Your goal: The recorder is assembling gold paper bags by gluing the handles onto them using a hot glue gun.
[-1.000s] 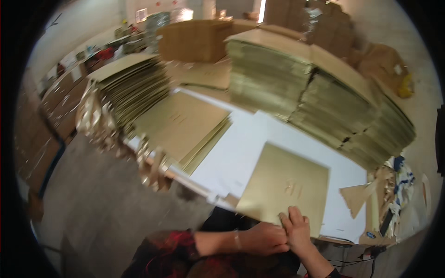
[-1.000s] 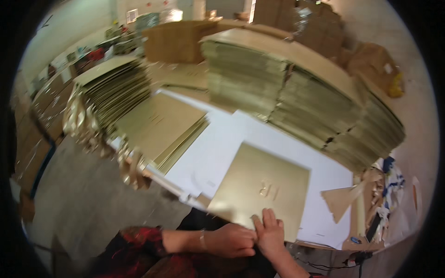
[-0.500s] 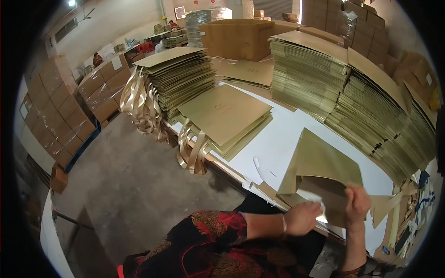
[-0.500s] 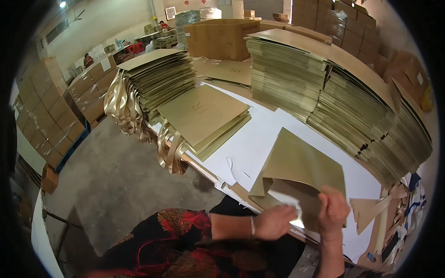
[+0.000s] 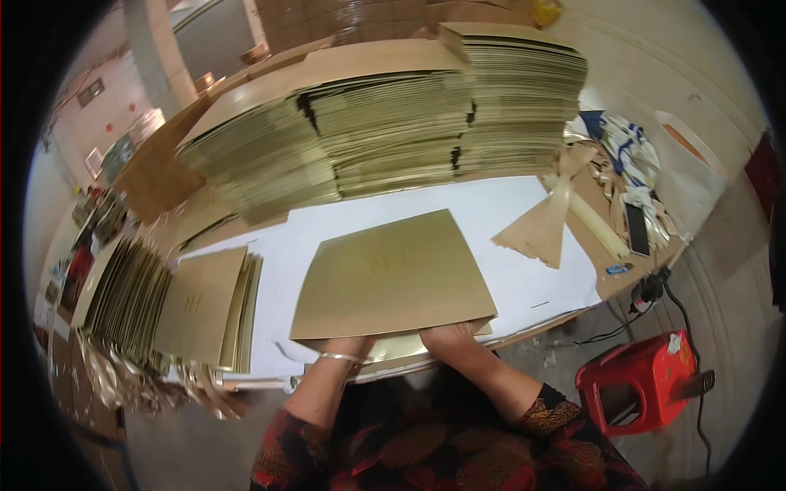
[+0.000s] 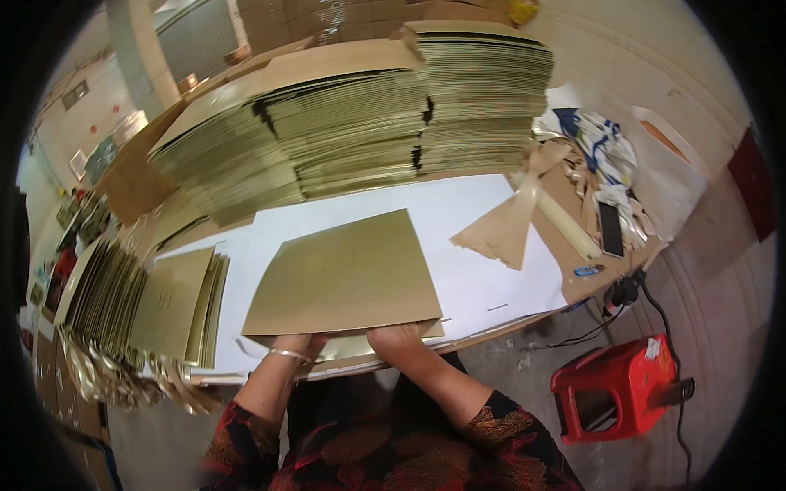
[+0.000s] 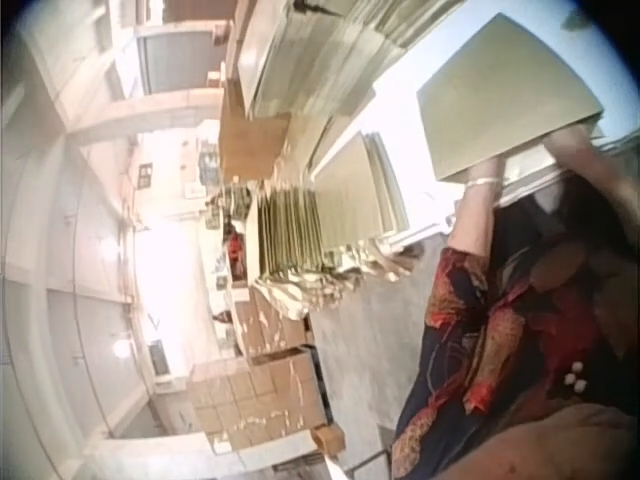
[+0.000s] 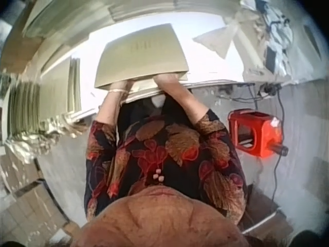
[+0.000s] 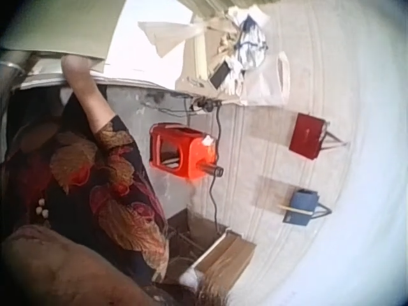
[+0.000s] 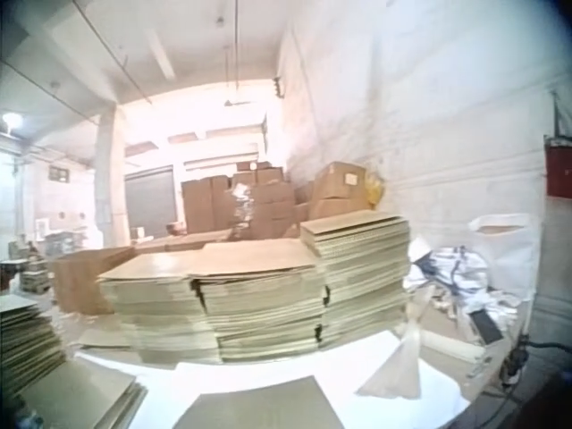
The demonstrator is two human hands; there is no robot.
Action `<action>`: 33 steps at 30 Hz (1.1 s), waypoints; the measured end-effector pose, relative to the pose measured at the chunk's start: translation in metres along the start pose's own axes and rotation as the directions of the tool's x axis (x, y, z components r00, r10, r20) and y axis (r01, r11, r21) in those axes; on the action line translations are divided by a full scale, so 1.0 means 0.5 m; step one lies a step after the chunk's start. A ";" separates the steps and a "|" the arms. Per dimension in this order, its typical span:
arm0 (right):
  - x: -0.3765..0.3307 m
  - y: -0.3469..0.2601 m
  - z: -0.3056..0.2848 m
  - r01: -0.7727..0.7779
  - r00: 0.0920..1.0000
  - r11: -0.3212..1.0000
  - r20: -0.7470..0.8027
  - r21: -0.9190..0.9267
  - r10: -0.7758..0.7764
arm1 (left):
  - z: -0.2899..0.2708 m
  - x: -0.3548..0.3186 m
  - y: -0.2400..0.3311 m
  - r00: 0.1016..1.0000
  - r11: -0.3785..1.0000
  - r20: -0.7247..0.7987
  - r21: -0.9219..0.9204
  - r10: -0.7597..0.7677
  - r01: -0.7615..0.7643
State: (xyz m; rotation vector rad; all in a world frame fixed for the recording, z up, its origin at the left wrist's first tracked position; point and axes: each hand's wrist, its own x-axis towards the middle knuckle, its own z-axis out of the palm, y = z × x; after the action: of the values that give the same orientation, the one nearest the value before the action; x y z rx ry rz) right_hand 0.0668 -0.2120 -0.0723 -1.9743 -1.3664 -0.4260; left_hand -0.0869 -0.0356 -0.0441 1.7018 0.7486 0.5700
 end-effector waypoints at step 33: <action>0.095 0.314 -0.257 -0.092 0.995 0.983 0.022 -0.161 0.097 | 0.054 0.032 0.106 0.924 0.366 0.378 0.852 0.064 -0.374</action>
State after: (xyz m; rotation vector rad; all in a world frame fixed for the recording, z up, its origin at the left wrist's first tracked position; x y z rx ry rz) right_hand 0.2434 -0.3017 -0.0069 -2.1745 -1.2852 -0.4761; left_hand -0.0470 -0.0502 0.0003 2.9200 0.6426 -0.0102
